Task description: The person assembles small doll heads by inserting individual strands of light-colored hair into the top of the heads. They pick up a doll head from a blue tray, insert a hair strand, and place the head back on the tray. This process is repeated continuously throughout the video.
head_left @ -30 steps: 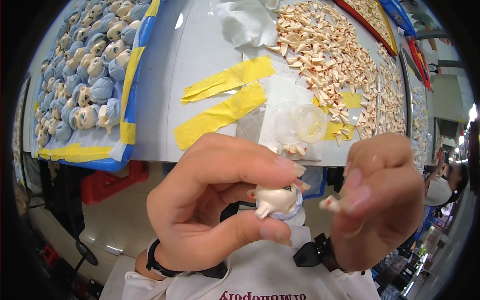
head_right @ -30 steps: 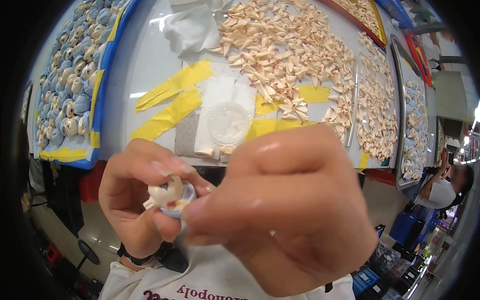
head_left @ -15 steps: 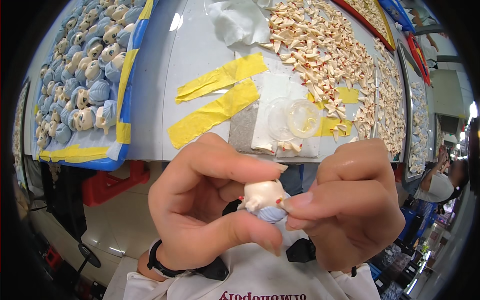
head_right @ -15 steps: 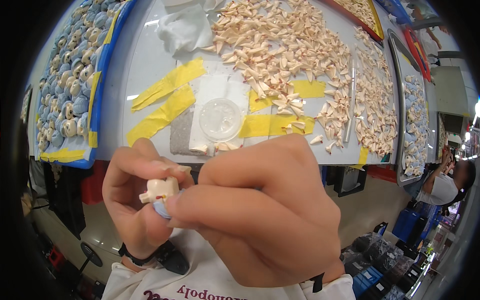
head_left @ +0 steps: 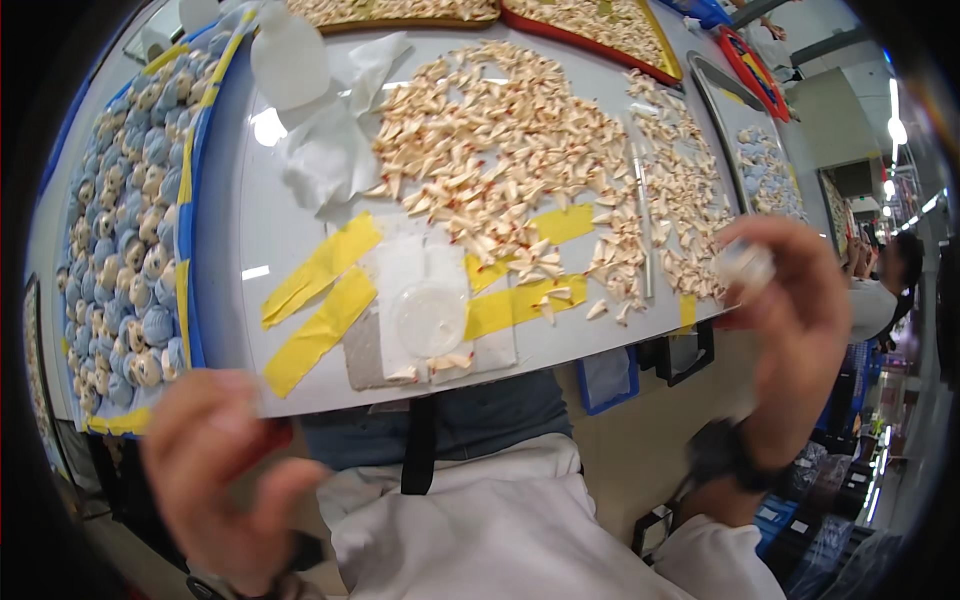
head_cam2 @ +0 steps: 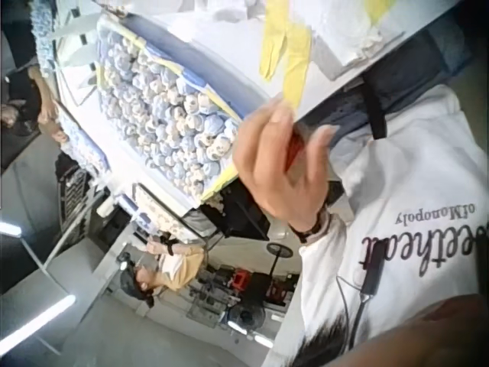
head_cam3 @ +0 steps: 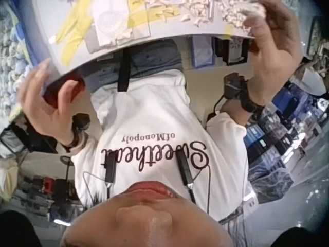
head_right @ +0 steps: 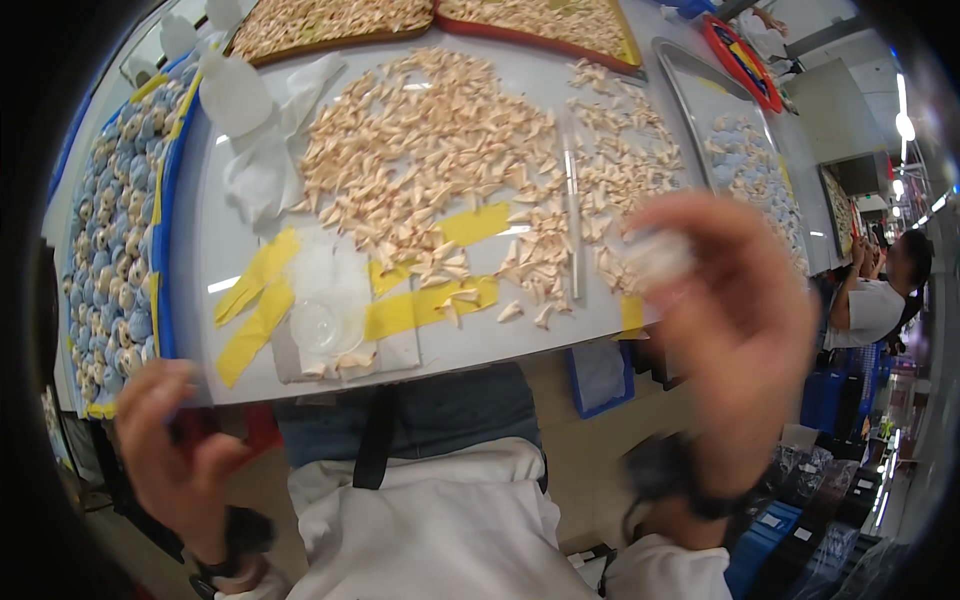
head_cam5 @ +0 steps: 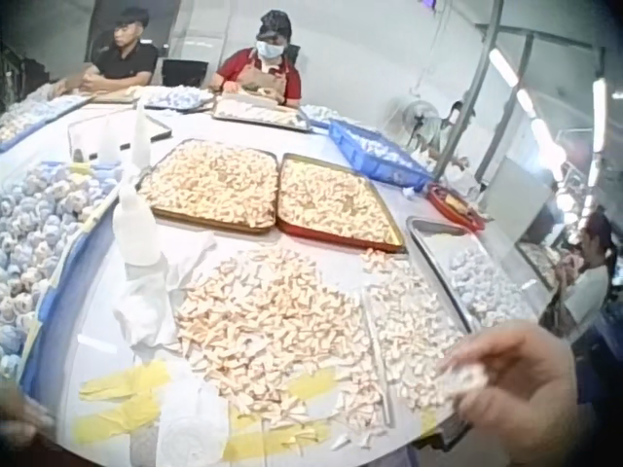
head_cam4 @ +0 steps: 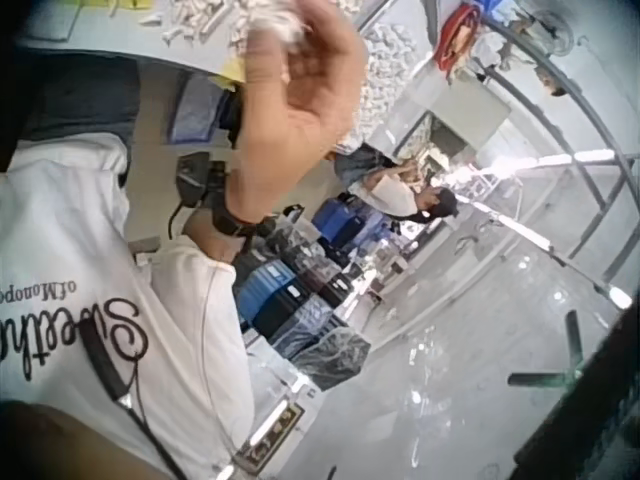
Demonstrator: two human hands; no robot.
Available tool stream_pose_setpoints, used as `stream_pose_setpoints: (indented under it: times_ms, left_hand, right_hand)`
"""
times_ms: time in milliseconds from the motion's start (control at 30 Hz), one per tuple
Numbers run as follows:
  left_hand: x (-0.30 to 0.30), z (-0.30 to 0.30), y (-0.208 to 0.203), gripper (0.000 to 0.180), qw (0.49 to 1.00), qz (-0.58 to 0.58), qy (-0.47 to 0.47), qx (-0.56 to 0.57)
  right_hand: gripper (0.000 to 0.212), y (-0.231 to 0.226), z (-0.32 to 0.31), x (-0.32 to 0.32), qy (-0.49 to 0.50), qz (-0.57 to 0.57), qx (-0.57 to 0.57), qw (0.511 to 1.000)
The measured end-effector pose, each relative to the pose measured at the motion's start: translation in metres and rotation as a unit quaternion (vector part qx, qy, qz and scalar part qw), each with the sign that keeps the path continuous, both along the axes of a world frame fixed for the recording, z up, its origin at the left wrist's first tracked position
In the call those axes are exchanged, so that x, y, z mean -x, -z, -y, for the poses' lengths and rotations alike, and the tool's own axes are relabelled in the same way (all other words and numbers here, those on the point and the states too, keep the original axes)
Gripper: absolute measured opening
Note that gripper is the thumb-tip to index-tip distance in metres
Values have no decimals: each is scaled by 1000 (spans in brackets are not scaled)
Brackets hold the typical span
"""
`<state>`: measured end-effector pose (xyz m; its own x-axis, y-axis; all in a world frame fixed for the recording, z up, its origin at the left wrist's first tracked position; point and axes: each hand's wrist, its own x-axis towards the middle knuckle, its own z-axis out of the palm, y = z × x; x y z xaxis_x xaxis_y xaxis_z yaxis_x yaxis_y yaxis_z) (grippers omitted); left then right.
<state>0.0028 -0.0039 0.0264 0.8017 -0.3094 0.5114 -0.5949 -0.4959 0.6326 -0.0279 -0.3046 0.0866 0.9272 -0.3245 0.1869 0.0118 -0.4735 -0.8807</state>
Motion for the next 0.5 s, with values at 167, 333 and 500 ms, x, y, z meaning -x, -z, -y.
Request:
stream_pose_setpoints:
  times_ms: [167, 333, 500]
  left_hand:
    - [-24, -93, -47, 14, 978, 7, -87, -189]
    - [-81, -103, -88, 11, 955, 59, -61, -284]
    - [-153, -127, -101, 22, 962, -132, -38, -234]
  right_hand:
    - [21, 8, 150, -12, 56, -218, 219, 949]
    - [30, 18, 150, -11, 24, -194, 381, 904]
    - [36, 30, 146, -5, 88, -159, 419, 889]
